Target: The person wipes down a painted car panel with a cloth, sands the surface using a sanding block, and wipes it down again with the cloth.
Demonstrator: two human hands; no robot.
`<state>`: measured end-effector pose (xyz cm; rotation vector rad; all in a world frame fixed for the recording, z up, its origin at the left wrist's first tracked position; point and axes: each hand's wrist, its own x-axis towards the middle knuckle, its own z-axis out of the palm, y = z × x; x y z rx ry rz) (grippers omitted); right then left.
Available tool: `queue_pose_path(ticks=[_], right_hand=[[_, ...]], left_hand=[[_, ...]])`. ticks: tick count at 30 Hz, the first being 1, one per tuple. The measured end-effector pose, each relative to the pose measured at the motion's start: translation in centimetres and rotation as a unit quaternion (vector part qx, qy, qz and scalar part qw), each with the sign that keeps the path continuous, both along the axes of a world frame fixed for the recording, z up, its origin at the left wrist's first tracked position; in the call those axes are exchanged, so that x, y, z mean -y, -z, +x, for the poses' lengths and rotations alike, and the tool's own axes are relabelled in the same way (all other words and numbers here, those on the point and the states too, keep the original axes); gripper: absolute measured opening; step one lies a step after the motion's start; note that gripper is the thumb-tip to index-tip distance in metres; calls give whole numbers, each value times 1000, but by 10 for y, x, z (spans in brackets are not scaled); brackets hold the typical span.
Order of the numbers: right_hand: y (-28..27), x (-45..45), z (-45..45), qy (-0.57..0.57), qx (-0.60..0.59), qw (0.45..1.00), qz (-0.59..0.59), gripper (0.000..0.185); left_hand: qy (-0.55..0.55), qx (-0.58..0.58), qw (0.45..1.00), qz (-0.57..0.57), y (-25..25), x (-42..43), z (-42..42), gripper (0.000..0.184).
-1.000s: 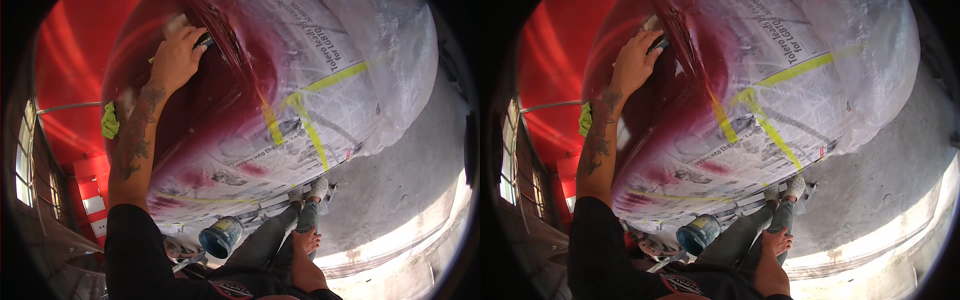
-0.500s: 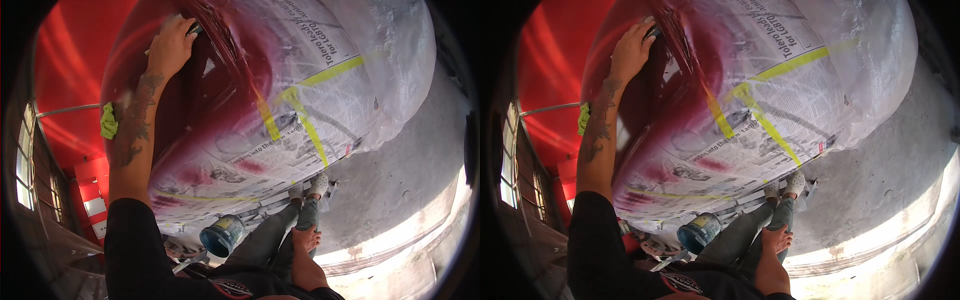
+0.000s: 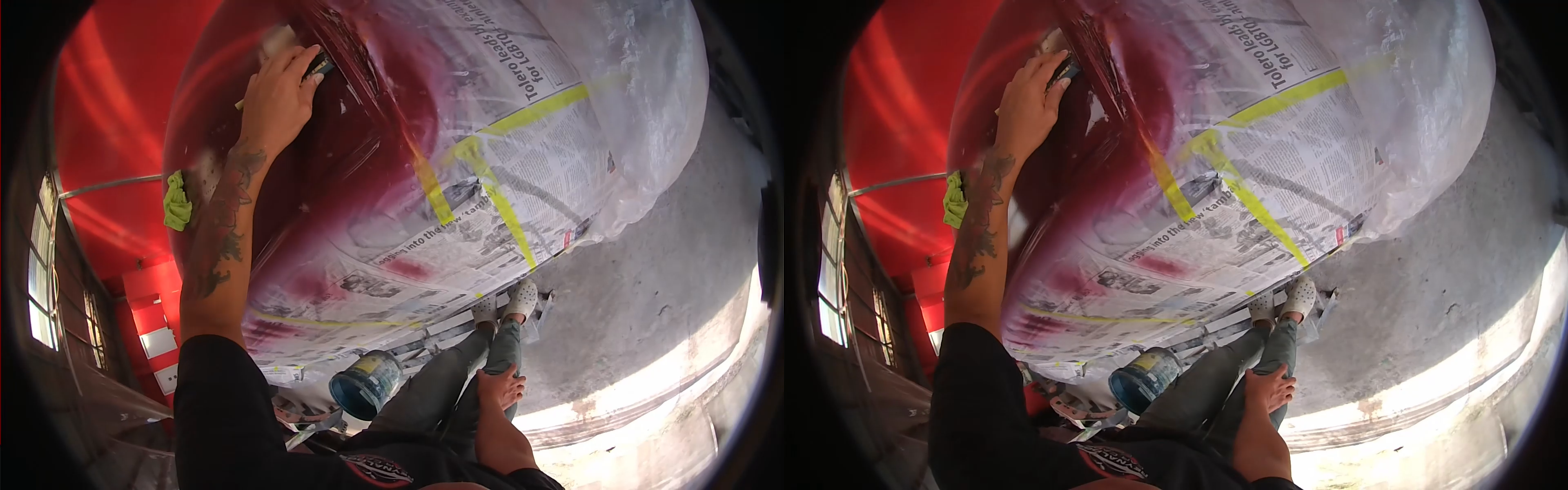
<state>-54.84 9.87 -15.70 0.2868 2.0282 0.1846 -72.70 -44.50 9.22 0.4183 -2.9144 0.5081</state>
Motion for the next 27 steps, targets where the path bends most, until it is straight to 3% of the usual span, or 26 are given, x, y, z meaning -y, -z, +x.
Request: queue_pose_path(ticks=[5,11,18,23,27], right_hand=[[1,-2,5,-27,-33,999,-5,98],[0,2,1,-15,-15,1000,-2,101],[2,-4,6,-33,-25,999,0,96],[2,1,4,-17,-25,1000,-2,96],[1,-1,6,-22,-29,999,-4,97]], left_hand=[[-6,-41,999,1,-1,21,-20,38],[-4,4,999,44,-2,-44,14,42],[-19,-25,999,-13,2,26,-18,40],[-11,0,999,37,-3,-24,7,41],[-31,-6,998,58,-1,12,-4,40]])
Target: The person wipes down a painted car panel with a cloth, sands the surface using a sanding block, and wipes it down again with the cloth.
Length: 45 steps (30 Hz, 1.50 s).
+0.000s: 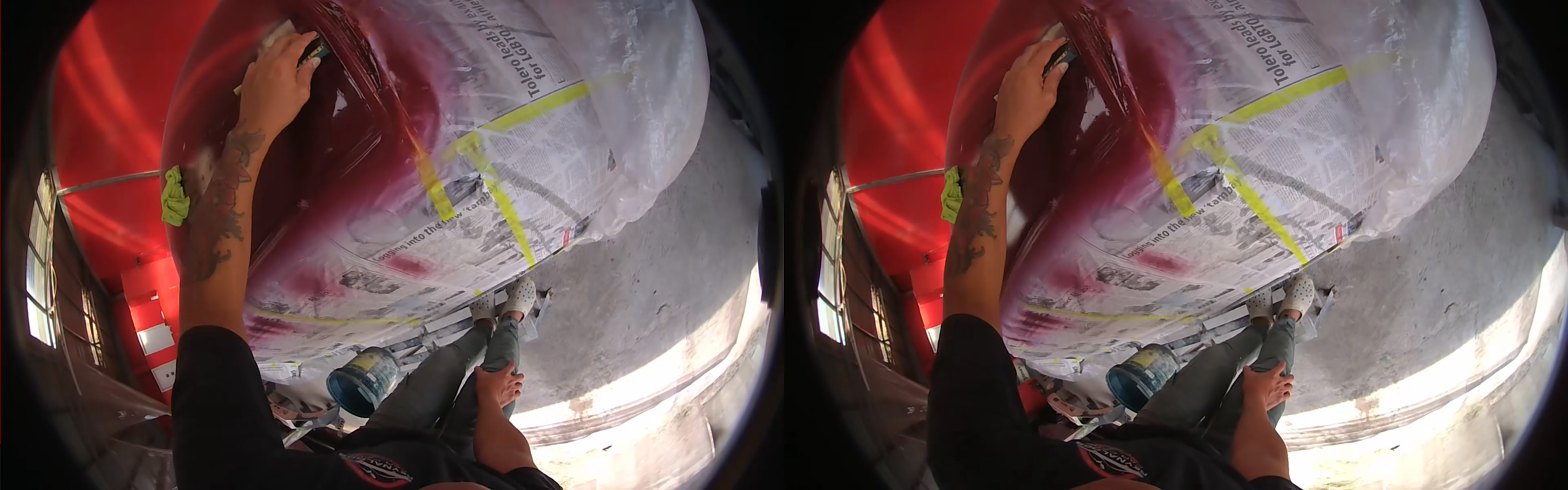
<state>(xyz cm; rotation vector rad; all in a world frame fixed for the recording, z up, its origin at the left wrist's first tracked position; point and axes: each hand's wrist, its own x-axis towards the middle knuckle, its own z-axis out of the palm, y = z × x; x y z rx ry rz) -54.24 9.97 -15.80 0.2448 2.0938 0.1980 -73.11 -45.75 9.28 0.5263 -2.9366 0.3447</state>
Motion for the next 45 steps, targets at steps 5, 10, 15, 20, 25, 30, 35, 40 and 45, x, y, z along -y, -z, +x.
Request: queue_pose_path(ticks=[5,10,15,20,25,30,35,40,45], right_hand=[[1,-4,-5,14,25,1000,5,104],[-3,-1,-6,21,32,999,-3,102],[-3,-5,-5,-5,11,1000,-4,98],[-1,-7,-1,-21,-2,1000,-6,99],[1,-6,1,-28,3,1000,-4,99],[-1,-3,0,-36,1,999,0,98],[-3,-2,-4,-20,26,999,-1,102],[-4,0,-4,-21,28,999,2,103],[-2,0,-3,-21,27,999,1,102]], left_hand=[[-122,-32,991,-33,-3,76,13,44],[-145,-14,981,-128,-15,73,34,63],[42,95,982,-157,-7,23,13,79],[-26,146,985,-86,4,28,5,77],[-26,171,983,-58,-9,-2,-8,70],[28,139,974,-177,0,-12,1,64],[-6,146,985,-95,11,-10,12,73],[1,144,986,-85,11,-28,21,71],[59,126,986,-97,12,-42,31,72]])
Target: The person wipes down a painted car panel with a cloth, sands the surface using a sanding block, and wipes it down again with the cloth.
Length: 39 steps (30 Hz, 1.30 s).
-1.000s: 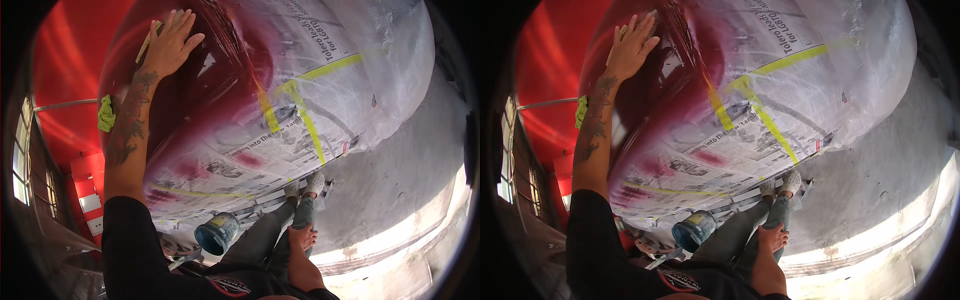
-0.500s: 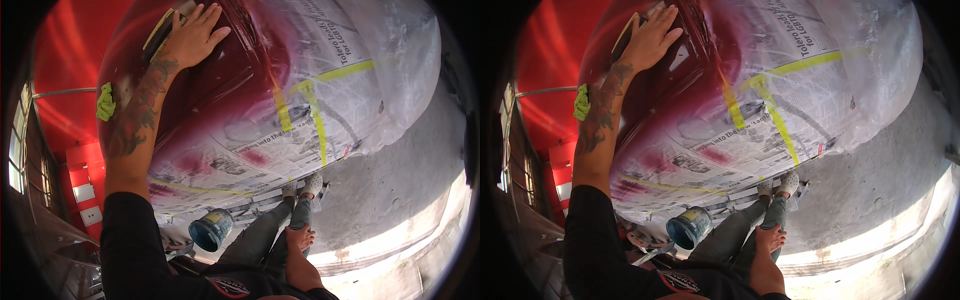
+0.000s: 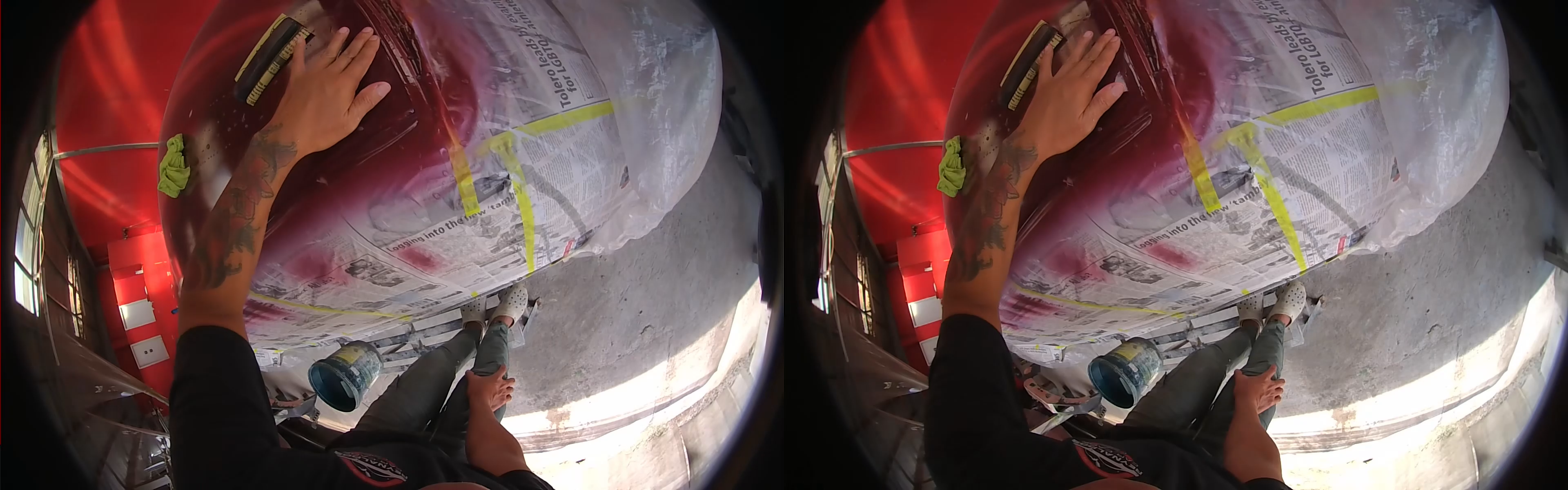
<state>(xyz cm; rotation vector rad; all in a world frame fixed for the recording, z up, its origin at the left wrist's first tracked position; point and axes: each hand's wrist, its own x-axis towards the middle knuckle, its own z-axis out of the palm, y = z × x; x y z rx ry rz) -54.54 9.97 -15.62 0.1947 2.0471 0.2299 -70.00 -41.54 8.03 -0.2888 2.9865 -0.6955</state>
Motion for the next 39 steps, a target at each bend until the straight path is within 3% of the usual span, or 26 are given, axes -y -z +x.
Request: queue_pose_path(ticks=[16,20,22,24,28,31,34,36,39], right_hand=[[0,4,0,-1,-5,1000,4,102],[1,1,1,4,-4,1000,1,103],[0,1,1,7,-3,1000,-1,103],[0,1,0,6,0,1000,0,103],[1,-3,2,7,-4,1000,0,103],[3,-5,2,4,-7,1000,2,103],[2,-4,0,8,-3,1000,8,103],[2,-5,0,6,-7,1000,7,103],[2,-5,1,2,-7,1000,7,103]], left_hand=[[60,48,994,74,-27,-25,17,69],[-65,-177,981,35,-38,54,14,79],[-111,-181,977,-2,-40,86,16,81],[-237,-163,941,177,-43,107,20,74],[-250,-202,920,224,-39,125,27,69],[-222,-144,952,153,-41,129,27,65],[-180,-198,941,205,-38,142,30,63],[-182,-177,912,321,-39,145,27,61],[-151,-177,934,270,-41,140,23,57]])
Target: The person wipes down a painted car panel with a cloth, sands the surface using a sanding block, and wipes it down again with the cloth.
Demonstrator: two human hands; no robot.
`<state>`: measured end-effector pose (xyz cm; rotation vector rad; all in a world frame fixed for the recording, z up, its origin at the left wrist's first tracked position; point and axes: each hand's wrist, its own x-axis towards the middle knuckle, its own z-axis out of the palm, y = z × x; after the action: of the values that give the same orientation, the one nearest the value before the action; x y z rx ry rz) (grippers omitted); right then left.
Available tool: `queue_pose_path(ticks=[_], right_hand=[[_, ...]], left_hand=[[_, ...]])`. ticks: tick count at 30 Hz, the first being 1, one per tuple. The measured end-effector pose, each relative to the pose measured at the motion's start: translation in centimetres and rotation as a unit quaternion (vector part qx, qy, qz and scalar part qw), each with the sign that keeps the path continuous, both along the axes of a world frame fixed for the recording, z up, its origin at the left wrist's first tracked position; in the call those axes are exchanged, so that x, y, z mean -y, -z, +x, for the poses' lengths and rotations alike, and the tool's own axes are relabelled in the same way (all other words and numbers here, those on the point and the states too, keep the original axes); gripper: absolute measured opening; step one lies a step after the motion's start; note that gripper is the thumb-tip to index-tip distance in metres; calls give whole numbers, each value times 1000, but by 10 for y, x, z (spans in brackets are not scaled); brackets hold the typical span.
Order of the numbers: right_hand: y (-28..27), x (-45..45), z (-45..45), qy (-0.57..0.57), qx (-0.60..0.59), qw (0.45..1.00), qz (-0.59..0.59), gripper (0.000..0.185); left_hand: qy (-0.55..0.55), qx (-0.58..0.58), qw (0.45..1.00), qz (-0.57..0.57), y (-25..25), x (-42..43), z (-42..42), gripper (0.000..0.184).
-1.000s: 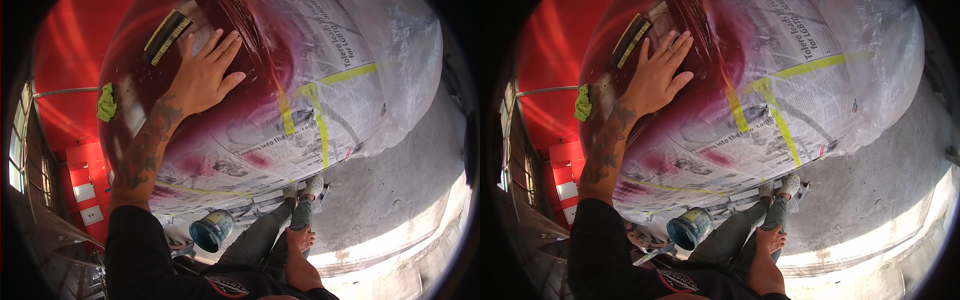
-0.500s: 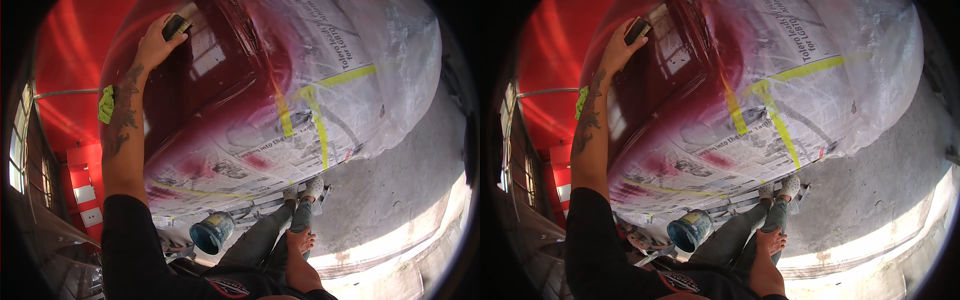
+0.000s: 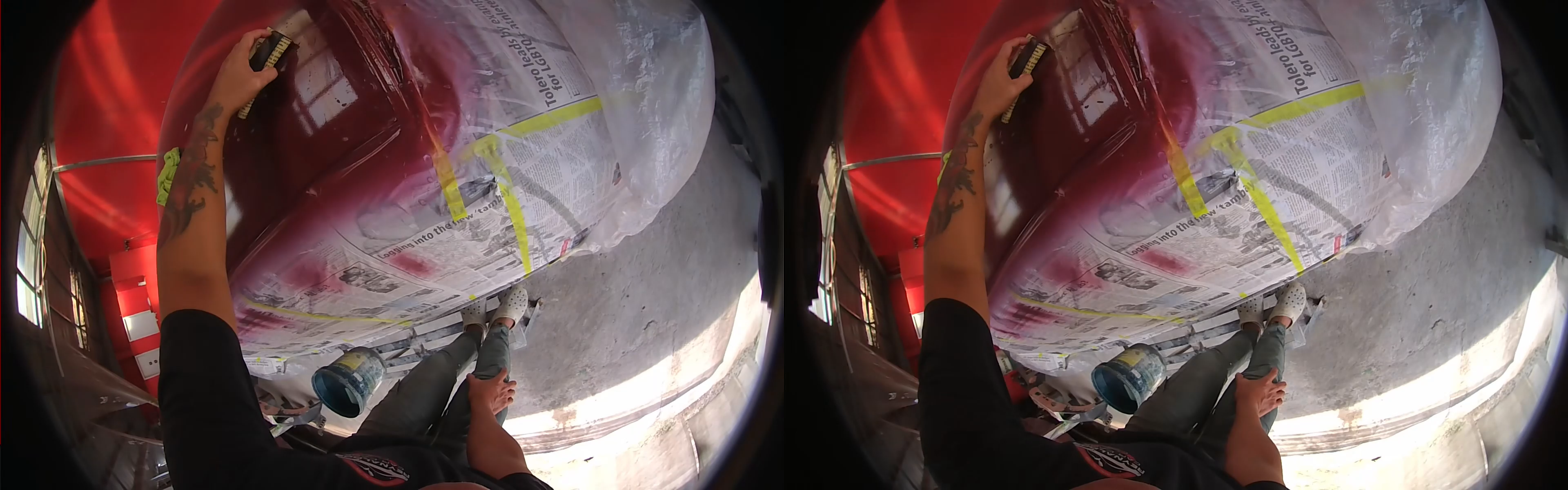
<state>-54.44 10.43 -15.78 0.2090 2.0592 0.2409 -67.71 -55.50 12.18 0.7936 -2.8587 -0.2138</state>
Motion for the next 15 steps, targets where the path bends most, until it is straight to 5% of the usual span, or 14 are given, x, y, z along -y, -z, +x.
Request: queue_pose_path(ticks=[4,6,12,15], right_hand=[[-1,1,0,0,2,1000,1,103],[-1,1,1,-19,-17,1000,1,98],[-3,2,-1,-10,-21,1000,-6,97],[0,-2,3,-10,-34,999,-14,96]], left_hand=[[-37,-7,997,73,-7,10,2,53],[12,-7,998,-61,-3,13,5,51],[-15,-15,978,-209,19,-7,4,41],[-3,3,981,-196,17,-2,3,40]])
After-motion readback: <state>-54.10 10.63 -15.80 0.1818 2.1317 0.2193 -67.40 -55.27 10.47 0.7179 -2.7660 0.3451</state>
